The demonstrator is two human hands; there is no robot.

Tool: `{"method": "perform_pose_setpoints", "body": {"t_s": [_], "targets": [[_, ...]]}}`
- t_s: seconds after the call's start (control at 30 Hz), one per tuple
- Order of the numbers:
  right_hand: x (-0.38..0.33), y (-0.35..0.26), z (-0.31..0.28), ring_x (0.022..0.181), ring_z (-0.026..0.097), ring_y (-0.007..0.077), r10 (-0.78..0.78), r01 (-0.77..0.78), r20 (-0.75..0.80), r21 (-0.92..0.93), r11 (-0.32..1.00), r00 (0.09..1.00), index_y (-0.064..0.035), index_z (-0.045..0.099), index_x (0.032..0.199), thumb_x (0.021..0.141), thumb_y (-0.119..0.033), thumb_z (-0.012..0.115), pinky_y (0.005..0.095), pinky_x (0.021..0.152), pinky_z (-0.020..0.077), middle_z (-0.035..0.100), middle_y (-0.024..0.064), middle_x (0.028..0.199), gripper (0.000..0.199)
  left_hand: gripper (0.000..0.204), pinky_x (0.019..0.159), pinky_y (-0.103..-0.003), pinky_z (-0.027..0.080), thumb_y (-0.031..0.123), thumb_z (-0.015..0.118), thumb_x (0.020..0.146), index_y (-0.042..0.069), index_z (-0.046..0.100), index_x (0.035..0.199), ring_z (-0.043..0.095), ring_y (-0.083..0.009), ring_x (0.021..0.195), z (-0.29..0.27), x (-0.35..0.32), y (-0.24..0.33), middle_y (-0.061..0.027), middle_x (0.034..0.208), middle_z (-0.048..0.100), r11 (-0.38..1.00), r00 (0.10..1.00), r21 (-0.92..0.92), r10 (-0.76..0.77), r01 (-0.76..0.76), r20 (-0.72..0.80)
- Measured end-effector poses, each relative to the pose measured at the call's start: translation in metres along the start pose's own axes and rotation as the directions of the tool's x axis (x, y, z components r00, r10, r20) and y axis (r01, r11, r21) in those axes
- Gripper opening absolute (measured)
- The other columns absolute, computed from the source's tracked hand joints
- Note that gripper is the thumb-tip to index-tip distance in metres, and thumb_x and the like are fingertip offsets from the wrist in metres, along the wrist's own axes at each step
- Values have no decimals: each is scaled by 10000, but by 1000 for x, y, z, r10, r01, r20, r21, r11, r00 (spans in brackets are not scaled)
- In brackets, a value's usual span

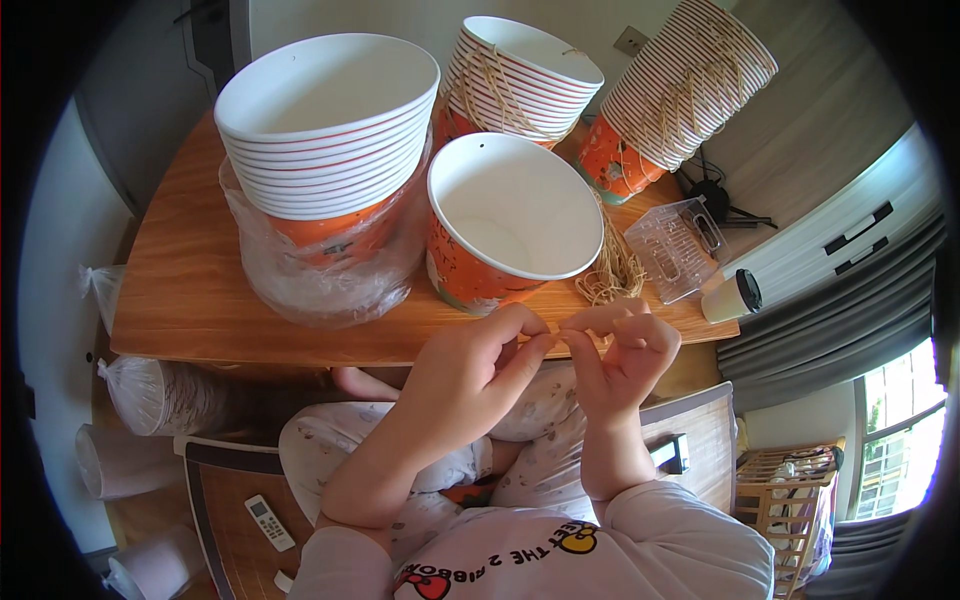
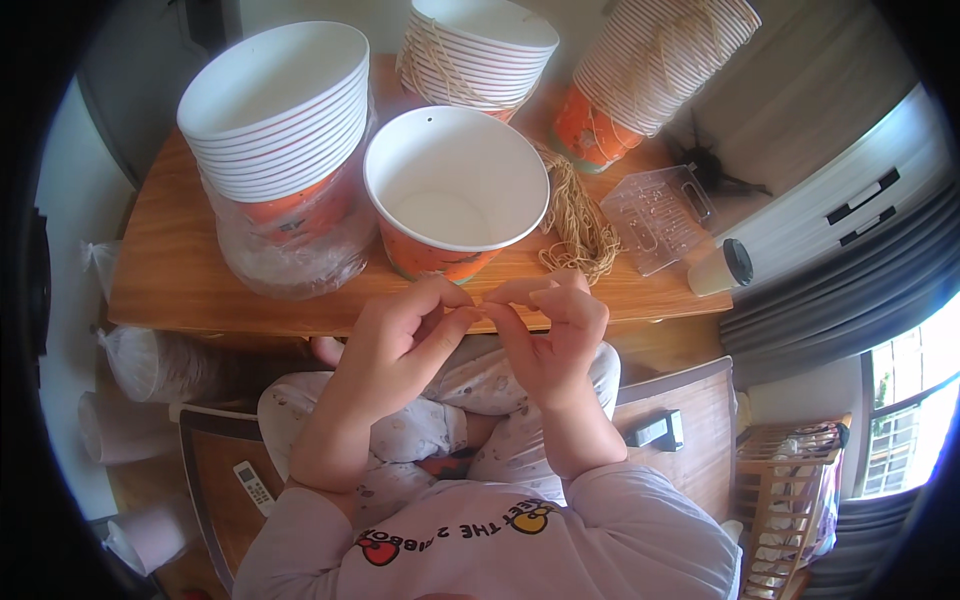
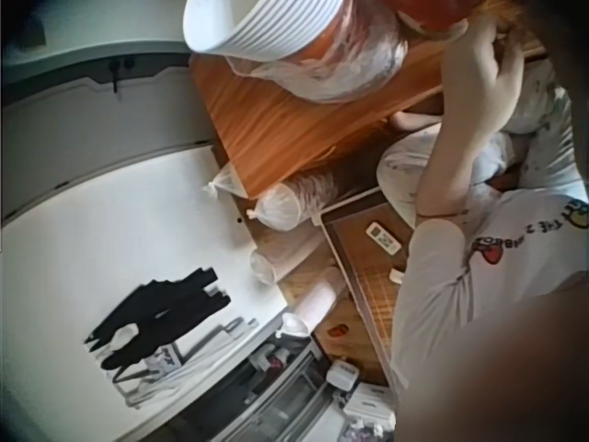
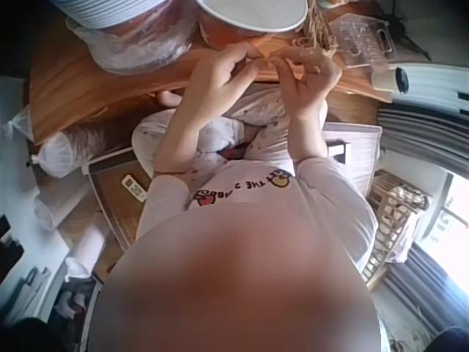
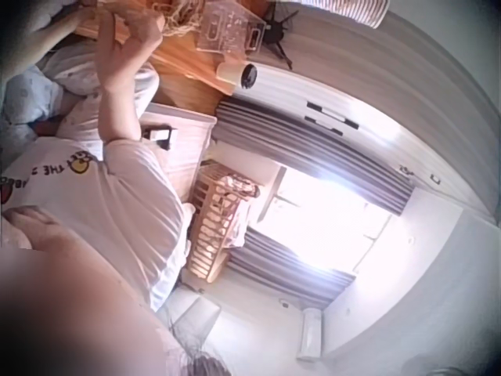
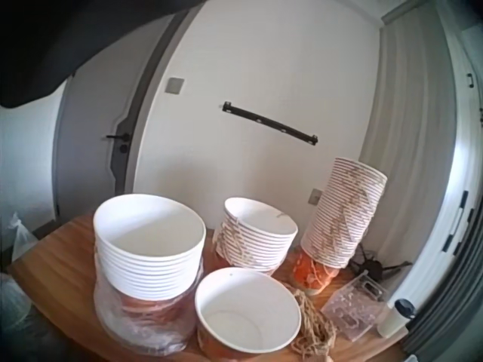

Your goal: Threading and tying string handles onto paper buckets.

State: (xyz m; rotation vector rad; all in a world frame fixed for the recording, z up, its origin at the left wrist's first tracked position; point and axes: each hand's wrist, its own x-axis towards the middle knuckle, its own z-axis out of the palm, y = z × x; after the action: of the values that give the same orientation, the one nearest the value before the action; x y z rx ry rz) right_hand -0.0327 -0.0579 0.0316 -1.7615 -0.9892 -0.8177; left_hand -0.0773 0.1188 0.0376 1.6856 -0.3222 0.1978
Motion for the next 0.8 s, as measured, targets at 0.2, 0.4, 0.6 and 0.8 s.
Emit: {"method": "perform_pose_setpoints", "body": {"t_s": [0.2,0.4,0.6,0.8], "targets": [[2,0,-2,680,525,193,-18,19,38,-34,999,999,-58,437,1014,787,125,687,357,721,390,683,78,785,385,117,540,-354,451,132,648,919,19,631,944,620,-267,581,-2,-1,6,-117,706,647,1000,1000,13,12,-12,26],[0,1,-7,622,477,177,37,-39,56,39,998,998,-54,450,963,767,97,706,341,663,365,660,61,702,356,117,547,-354,457,143,652,913,30,633,937,622,-250,583,-2,-2,6,-111,703,645,999,997,49,-4,1,72],[3,6,-13,616,482,182,36,-43,113,63,997,993,-26,515,1067,758,-8,767,339,642,381,662,41,722,399,118,554,-356,458,147,648,913,31,631,930,627,-245,603,-1,-3,4,-114,702,636,1000,997,28,11,-13,72],[30,16,-20,1077,571,312,-23,74,156,-334,940,987,-47,528,1284,833,-77,695,408,930,419,628,141,1230,482,92,567,-343,467,85,641,912,5,598,897,607,-246,630,0,2,-2,-117,745,610,997,990,9,78,-78,-118]]}}
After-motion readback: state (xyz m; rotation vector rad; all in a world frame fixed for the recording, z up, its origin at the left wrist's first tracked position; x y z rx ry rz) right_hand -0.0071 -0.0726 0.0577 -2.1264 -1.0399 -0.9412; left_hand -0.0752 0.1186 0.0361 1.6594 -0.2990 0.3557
